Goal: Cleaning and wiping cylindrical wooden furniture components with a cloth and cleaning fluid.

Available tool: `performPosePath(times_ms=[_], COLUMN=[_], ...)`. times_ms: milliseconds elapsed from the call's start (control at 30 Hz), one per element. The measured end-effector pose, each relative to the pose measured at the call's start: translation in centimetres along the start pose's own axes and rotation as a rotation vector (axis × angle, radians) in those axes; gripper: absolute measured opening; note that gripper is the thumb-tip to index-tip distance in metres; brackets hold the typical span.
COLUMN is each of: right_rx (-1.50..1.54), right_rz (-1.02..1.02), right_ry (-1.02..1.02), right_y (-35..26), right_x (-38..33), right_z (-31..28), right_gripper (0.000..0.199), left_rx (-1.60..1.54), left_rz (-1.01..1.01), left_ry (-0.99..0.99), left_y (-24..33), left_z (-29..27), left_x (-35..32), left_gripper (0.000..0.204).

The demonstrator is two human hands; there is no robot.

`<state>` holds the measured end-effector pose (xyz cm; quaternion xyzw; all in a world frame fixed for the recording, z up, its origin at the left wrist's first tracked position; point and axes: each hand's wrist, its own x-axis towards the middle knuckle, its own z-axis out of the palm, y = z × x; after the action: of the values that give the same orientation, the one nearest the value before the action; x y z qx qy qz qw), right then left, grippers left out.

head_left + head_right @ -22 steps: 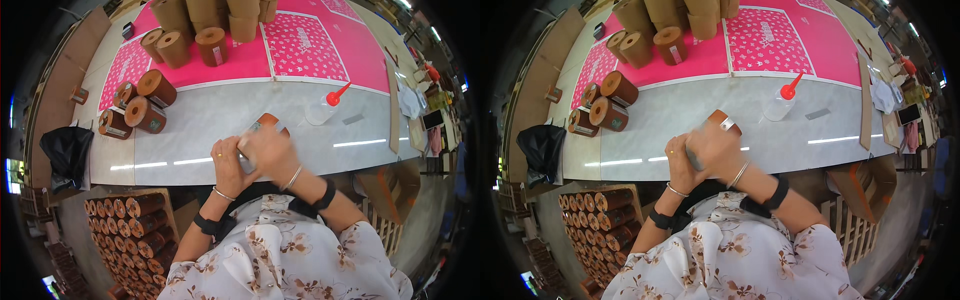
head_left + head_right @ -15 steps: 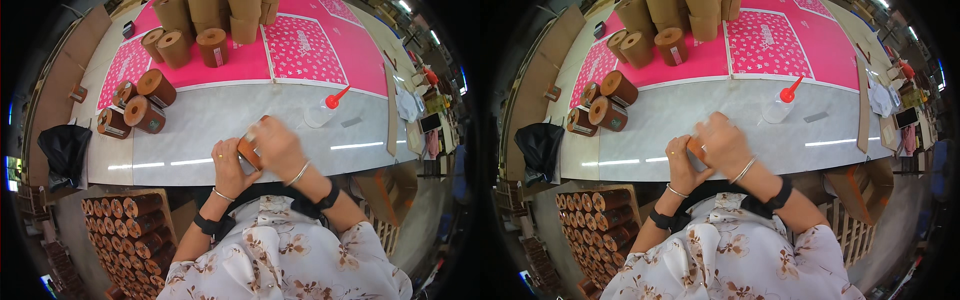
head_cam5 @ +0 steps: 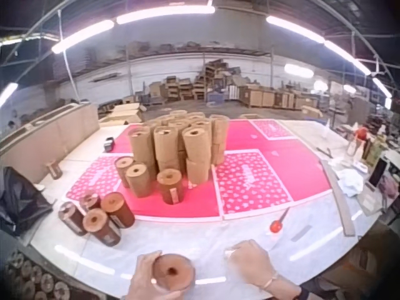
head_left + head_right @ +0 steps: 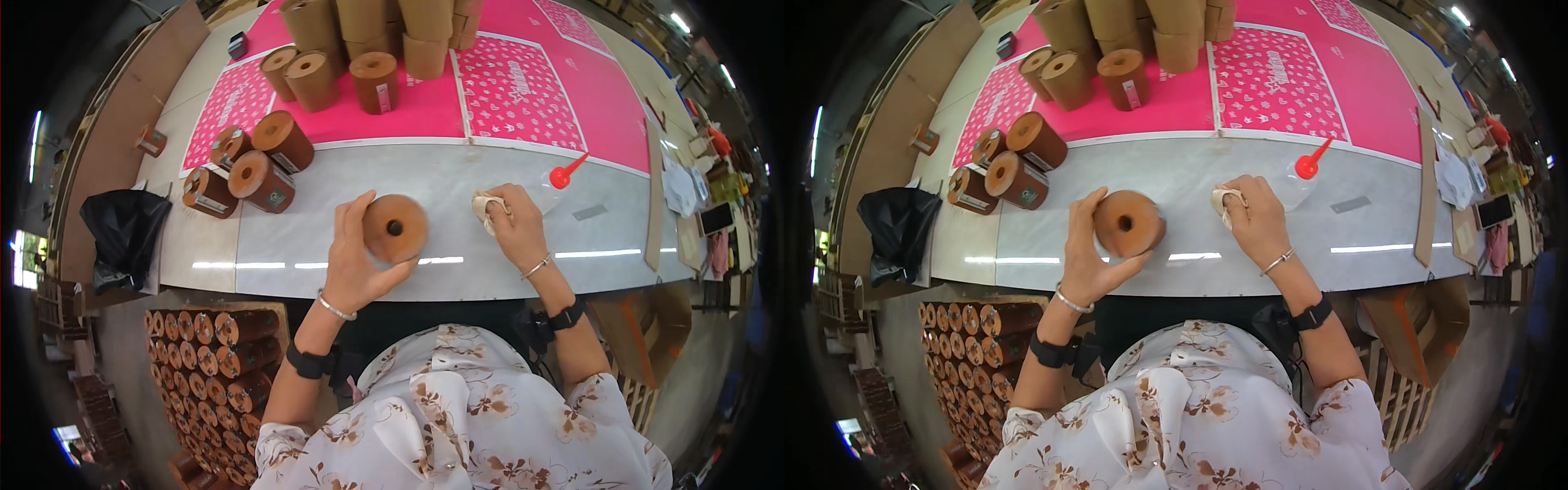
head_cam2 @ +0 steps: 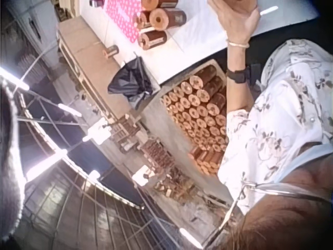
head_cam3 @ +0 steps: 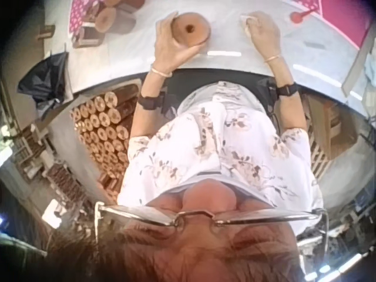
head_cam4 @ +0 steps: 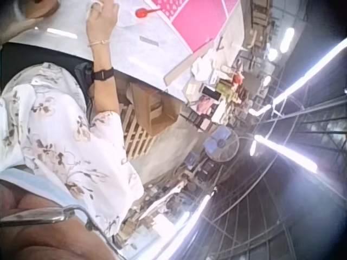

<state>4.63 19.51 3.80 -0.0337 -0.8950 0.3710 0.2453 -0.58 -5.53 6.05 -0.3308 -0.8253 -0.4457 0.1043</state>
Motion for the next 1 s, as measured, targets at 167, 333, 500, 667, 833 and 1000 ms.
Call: performPosePath(times_ms=[167, 333, 500, 667, 833, 1000], right_rx=[0.148, 0.001, -0.177, 0.01, -0.092, -0.08], right_rz=[-0.094, -0.544, -0.396, -0.672, -0.608, -0.626], right_ry=[-0.063, -0.146, -0.157, -0.234, -0.266, -0.249], right_y=[-4.0, -8.7, -6.4, -10.2, -8.3, -8.2], right_x=[1.1, 1.7, 5.2, 1.4, 5.4, 1.8], right_z=[0.1, 3.4, 3.3, 3.3, 5.0, 3.3], right_gripper=[0.016, 0.018, 0.016, 0.021, 0.027, 0.02], left_rx=[-0.066, -0.431, -0.314, -0.235, -0.283, -0.274], left_rz=[0.017, -0.283, -0.24, -0.175, -0.221, -0.157], left_ry=[0.013, -0.035, 0.027, 0.033, 0.074, 0.099], left_y=[-2.9, -3.4, -3.4, -4.3, -3.4, -3.2], left_z=[1.9, 4.7, 5.1, 5.8, 5.5, 5.6], left_x=[0.0, -1.4, -1.4, -2.2, -2.0, -1.7], left_gripper=[0.084, 0.083, 0.081, 0.079, 0.076, 0.069])
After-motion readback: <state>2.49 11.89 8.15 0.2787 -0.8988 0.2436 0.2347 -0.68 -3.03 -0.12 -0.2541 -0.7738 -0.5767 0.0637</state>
